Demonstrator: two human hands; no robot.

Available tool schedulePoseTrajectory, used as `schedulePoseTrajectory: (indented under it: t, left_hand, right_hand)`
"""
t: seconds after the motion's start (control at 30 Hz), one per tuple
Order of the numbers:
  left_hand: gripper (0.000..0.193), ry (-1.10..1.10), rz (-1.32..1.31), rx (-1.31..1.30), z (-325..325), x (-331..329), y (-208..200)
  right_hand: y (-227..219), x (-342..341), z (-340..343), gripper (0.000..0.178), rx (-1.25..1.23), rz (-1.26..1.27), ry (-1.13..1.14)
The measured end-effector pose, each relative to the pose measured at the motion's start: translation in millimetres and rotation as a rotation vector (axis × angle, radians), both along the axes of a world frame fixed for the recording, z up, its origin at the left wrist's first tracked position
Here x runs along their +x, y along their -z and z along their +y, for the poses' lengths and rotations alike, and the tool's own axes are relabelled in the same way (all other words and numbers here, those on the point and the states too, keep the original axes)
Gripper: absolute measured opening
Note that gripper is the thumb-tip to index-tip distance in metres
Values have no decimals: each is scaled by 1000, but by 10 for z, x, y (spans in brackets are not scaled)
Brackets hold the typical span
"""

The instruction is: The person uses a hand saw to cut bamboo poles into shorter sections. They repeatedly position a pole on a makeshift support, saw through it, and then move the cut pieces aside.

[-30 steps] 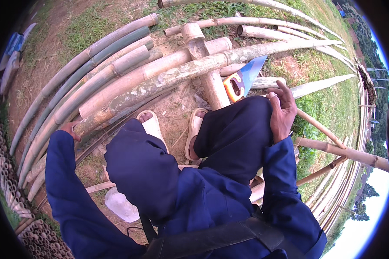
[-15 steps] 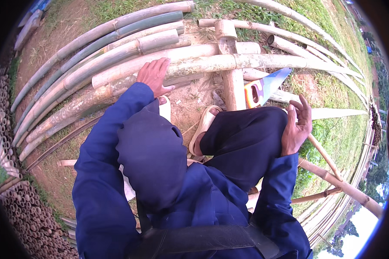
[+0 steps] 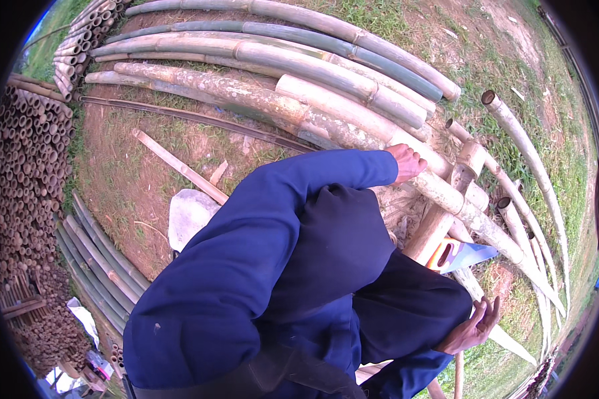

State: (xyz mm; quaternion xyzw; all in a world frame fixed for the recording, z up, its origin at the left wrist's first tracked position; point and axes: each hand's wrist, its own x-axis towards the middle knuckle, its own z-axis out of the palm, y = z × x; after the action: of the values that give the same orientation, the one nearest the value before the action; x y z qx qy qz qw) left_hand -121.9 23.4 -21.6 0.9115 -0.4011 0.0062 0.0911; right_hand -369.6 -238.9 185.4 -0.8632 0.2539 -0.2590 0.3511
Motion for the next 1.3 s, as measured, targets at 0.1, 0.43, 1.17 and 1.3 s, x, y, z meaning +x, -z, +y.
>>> schedulePoseTrajectory:
  t: [0.1,0.43,1.17,1.3]
  left_hand:
    - [58,2,165,18,182,5,-237]
    - [75,-134,224,159,2408,128,-554]
    - [52,-1846,297,-673,3243,-1181,1344]
    - [69,-2320,622,-739,2793,-720,1701]
  right_hand:
    - [29,31,-27,44,-59,26,-65]
    - [29,56,-20,42,-84,33,-103]
    - [-237,467,196,40,-336,354,-440]
    - [-181,358,93,36,-338,302,-390]
